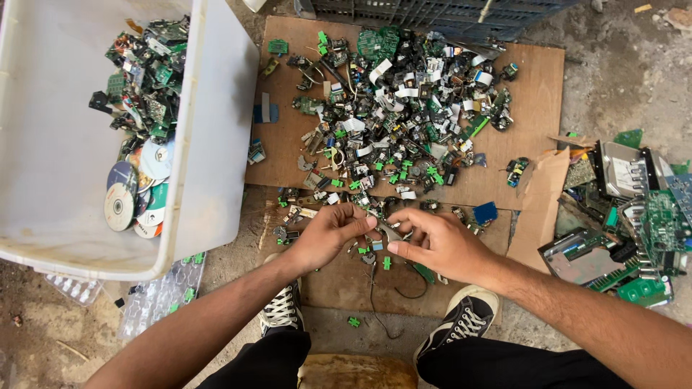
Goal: The person sorts through a pile of electronic waste on a cardboard sheet, picking up various circuit boards and components. They place selected items into a white plastic bin containing CDs and other electronics, while leaving other pieces on the cardboard or moving them to a side pile.
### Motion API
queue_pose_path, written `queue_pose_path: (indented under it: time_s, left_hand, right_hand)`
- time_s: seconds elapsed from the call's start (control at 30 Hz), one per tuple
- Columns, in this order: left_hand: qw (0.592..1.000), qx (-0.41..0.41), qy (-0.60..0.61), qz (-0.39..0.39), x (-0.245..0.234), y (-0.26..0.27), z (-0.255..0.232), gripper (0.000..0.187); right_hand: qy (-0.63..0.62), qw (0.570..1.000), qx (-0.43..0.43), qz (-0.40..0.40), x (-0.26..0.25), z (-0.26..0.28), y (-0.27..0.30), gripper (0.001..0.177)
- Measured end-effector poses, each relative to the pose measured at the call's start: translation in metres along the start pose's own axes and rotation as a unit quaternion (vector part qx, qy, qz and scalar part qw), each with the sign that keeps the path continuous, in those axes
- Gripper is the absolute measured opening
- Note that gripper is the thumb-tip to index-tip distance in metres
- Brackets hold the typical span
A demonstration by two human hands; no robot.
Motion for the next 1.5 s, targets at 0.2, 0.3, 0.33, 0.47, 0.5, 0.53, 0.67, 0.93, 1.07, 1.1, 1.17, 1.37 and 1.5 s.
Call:
queue_pose_path:
  time_s: [0.2, 0.3, 0.33, 0.47, 0.5, 0.53, 0.67, 0.93, 1.07, 1.1, 1.17, 1.37, 1.5]
  left_hand:
    - [0.999, -0.042, 0.025, -0.019, -0.003, 0.007, 0.003, 0.035]
    - [0.997, -0.062, 0.027, -0.029, -0.004, 0.007, 0.006, 0.036]
    - [0.997, -0.061, 0.027, -0.029, -0.004, 0.008, 0.0, 0.036]
    - [0.994, -0.107, -0.012, -0.011, 0.0, 0.011, -0.017, 0.044]
    - [0.992, -0.121, -0.016, -0.004, 0.002, 0.01, -0.022, 0.049]
    - [0.993, -0.114, -0.022, 0.004, 0.001, 0.009, -0.02, 0.049]
    - [0.985, -0.165, -0.046, 0.005, -0.007, 0.007, -0.011, 0.055]
    - [0.976, -0.208, -0.051, -0.032, -0.017, 0.009, -0.004, 0.051]
    - [0.97, -0.233, -0.05, -0.05, -0.022, 0.008, 0.0, 0.049]
    - [0.965, -0.251, -0.046, -0.059, -0.024, 0.008, 0.002, 0.048]
    - [0.961, -0.262, -0.038, -0.072, -0.032, 0.007, 0.014, 0.046]
    - [0.955, -0.279, -0.059, -0.086, -0.051, 0.017, 0.042, 0.047]
    - [0.94, -0.311, -0.127, -0.057, -0.058, 0.033, 0.053, 0.043]
  right_hand:
    - [0.001, 1.0, 0.014, 0.02, 0.006, -0.001, -0.007, 0.04]
    - [0.015, 0.999, 0.02, 0.019, 0.006, -0.001, -0.009, 0.032]
    - [0.016, 0.999, 0.02, 0.019, 0.007, -0.003, -0.01, 0.032]
    - [0.012, 1.0, 0.018, -0.015, 0.005, -0.008, -0.015, 0.022]
    - [-0.024, 0.999, 0.03, -0.029, 0.001, -0.008, -0.016, 0.023]
    - [-0.019, 0.999, 0.03, -0.039, -0.004, -0.012, -0.019, 0.023]
    - [-0.189, 0.971, 0.075, -0.122, -0.037, -0.023, -0.029, 0.022]
    - [-0.199, 0.923, 0.075, -0.321, -0.191, 0.024, -0.052, 0.019]
    - [-0.244, 0.885, 0.001, -0.397, -0.247, 0.032, -0.073, 0.022]
    - [-0.312, 0.858, -0.042, -0.406, -0.258, 0.031, -0.08, 0.036]
    - [-0.33, 0.854, -0.059, -0.397, -0.26, 0.018, -0.087, 0.041]
    - [-0.271, 0.908, -0.001, -0.318, -0.201, -0.026, -0.105, 0.028]
    - [-0.17, 0.964, 0.034, -0.2, -0.163, -0.075, -0.129, 0.022]
Point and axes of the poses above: each hand's wrist, its own y-axis away from the middle knuckle, its own x-axis out of the palm, z = x × y, the point moved 2 cm from there along -y, towards the middle knuckle, and after that the axes turned 13 degrees about z, right-handed, at the moved point
